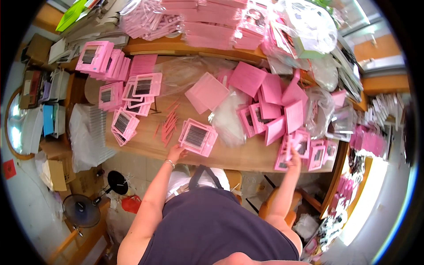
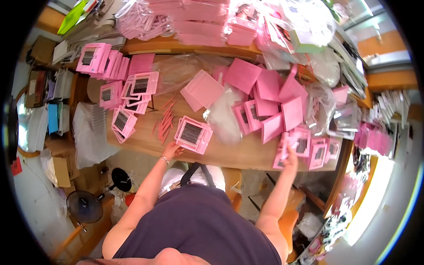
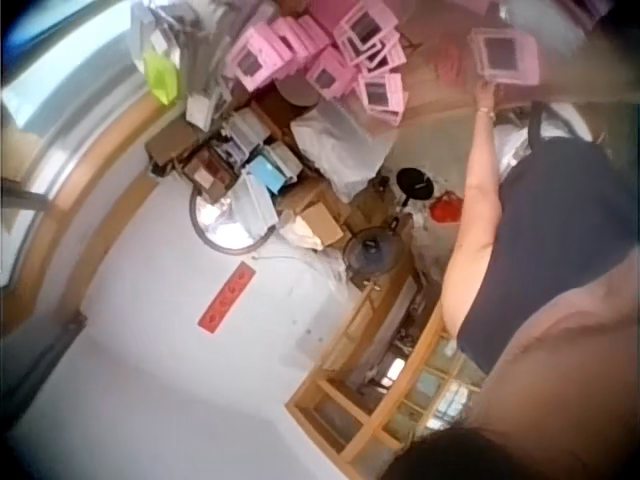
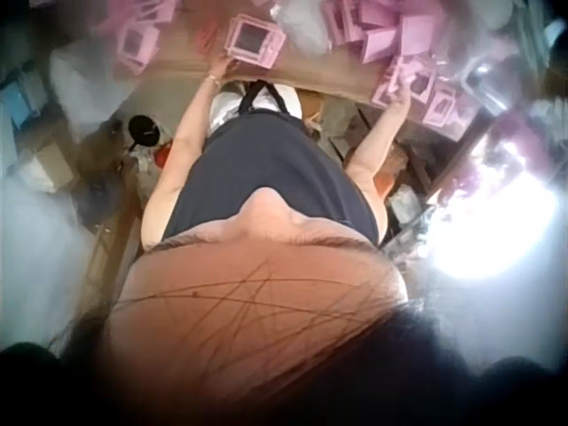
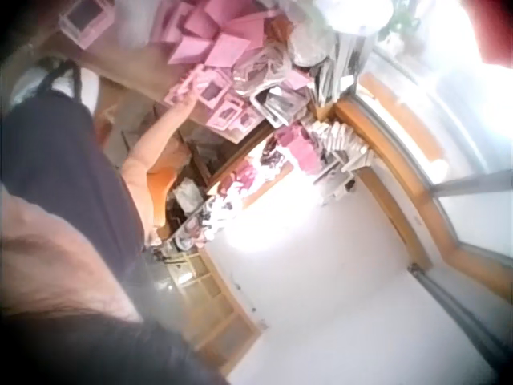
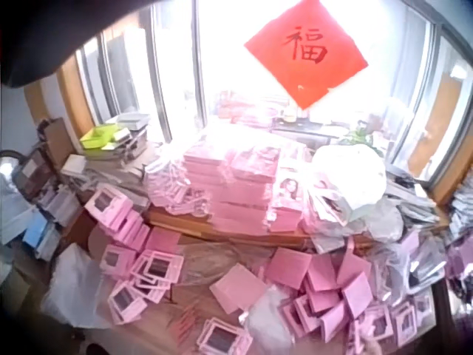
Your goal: The person assembles eyelash packaging by hand, picking up pink boxes, inserting items, and organizing the boxes on a wooden table.
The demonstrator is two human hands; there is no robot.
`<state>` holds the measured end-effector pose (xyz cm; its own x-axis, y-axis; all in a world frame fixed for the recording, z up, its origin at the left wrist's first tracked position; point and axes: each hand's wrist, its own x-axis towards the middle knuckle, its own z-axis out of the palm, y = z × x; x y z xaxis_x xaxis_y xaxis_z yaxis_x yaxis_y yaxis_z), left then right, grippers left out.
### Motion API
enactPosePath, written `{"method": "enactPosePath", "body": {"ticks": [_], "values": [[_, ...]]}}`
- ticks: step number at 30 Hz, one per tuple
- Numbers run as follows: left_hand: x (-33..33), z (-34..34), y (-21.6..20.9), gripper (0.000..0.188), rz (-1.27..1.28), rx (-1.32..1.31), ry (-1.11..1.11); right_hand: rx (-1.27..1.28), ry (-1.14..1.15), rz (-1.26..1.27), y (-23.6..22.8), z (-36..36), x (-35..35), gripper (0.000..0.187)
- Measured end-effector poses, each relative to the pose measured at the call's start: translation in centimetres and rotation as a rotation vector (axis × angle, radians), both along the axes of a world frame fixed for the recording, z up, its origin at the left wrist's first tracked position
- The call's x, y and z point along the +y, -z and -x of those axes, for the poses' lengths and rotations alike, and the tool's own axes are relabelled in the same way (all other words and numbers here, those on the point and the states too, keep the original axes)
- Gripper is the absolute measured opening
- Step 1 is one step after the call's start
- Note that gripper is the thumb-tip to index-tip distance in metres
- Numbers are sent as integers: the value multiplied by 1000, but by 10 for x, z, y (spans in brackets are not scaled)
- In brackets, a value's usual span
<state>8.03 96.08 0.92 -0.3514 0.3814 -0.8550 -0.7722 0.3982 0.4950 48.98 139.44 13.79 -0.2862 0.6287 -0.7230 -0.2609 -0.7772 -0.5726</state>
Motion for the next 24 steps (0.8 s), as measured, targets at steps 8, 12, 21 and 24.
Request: {"method": "enactPosePath", "body": {"ticks": [8, 12, 21, 24], "values": [[11, 16, -27, 18, -160, 23, 272, 569, 24, 225, 10, 130, -186, 35], [49, -34, -17, 19, -310, -71, 371, 483, 92, 111, -14, 142, -217, 34], [76, -86, -29, 53, -97, -169, 555, 230, 221, 26, 35, 137, -281, 36], [40, -44, -5, 60, -61, -310, 399, 281, 203, 43, 46, 153, -297, 36]]}}
